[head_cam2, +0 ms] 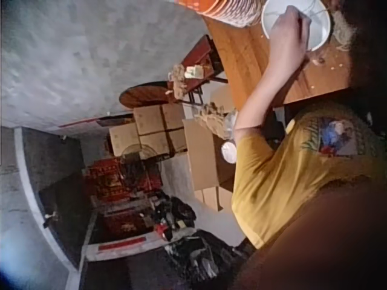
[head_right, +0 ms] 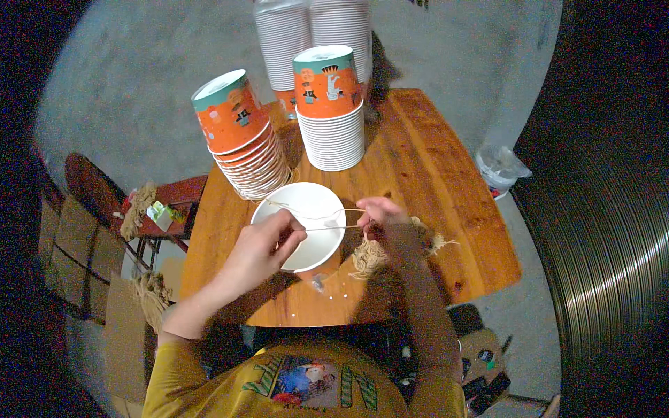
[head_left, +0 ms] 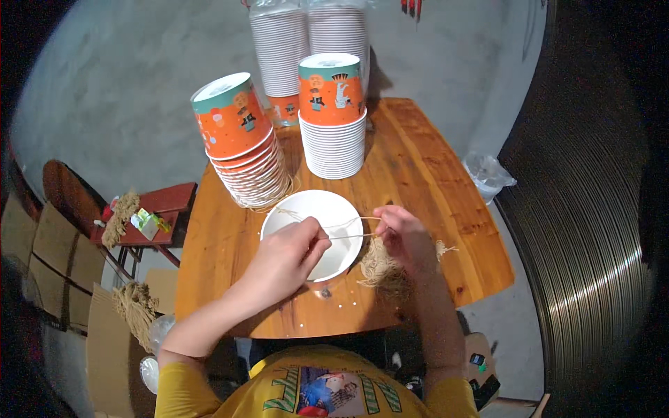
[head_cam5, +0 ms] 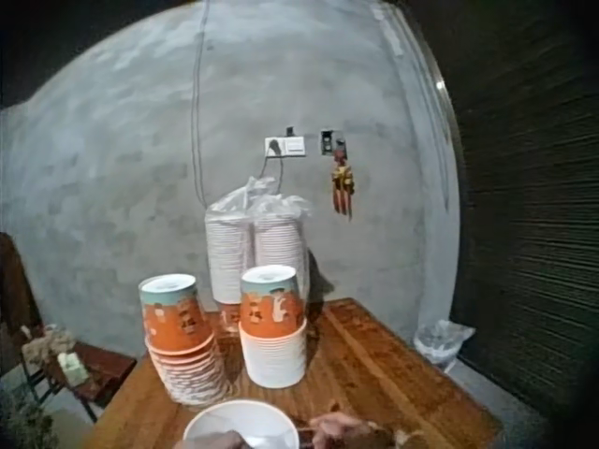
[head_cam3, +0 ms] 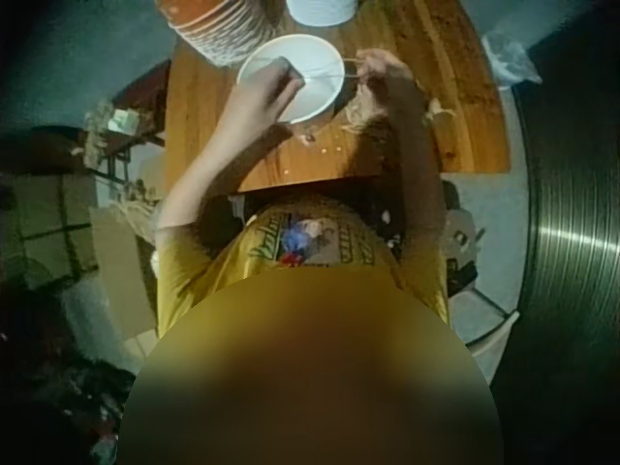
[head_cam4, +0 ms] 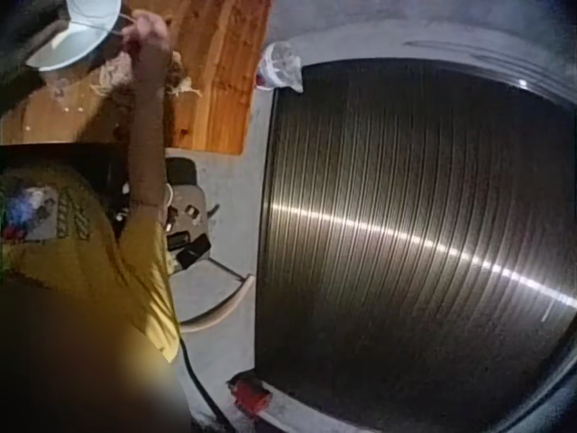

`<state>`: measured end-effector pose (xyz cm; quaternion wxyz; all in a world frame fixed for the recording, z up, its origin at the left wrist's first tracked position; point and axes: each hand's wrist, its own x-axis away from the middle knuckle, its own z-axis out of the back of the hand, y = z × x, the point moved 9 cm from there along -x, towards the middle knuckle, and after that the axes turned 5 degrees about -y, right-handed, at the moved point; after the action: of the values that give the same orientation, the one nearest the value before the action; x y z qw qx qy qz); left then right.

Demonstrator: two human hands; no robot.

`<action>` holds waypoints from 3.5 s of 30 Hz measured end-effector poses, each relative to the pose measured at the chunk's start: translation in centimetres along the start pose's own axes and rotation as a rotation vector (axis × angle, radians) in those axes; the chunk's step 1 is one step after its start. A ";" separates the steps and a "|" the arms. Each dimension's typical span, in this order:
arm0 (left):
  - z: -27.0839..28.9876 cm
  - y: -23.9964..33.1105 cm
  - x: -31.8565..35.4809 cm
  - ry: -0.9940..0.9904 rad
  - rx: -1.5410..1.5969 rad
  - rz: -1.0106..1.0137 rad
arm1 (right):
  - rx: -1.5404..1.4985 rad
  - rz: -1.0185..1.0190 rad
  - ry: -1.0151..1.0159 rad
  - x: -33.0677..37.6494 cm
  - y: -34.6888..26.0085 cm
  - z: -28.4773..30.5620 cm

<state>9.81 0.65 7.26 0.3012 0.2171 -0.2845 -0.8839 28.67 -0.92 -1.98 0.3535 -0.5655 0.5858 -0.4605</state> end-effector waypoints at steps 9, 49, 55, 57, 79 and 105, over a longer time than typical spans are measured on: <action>-1.9 5.5 -1.9 0.102 -0.360 -0.508 | 0.017 0.397 -0.292 5.2 -3.0 -4.7; -2.9 -2.6 0.1 -0.302 0.140 0.088 | 0.712 0.666 0.324 6.7 -0.1 -7.0; -3.0 -2.4 0.3 -0.311 0.148 0.093 | 0.725 0.713 0.317 6.7 -0.2 -7.2; -3.2 -2.5 0.2 -0.318 0.150 0.098 | 0.725 0.709 0.321 6.6 -0.3 -7.1; -5.1 -3.0 -0.5 -0.415 0.267 0.036 | 0.736 0.635 0.332 6.1 1.1 -6.4; -6.7 -3.8 -2.7 -0.346 0.836 0.231 | 0.815 0.496 0.215 5.4 0.3 -4.0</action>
<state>13.96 2.42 0.49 0.2324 0.1359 -0.6847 -0.6773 24.20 -5.72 -0.39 0.5826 -0.1736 0.5082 -0.6101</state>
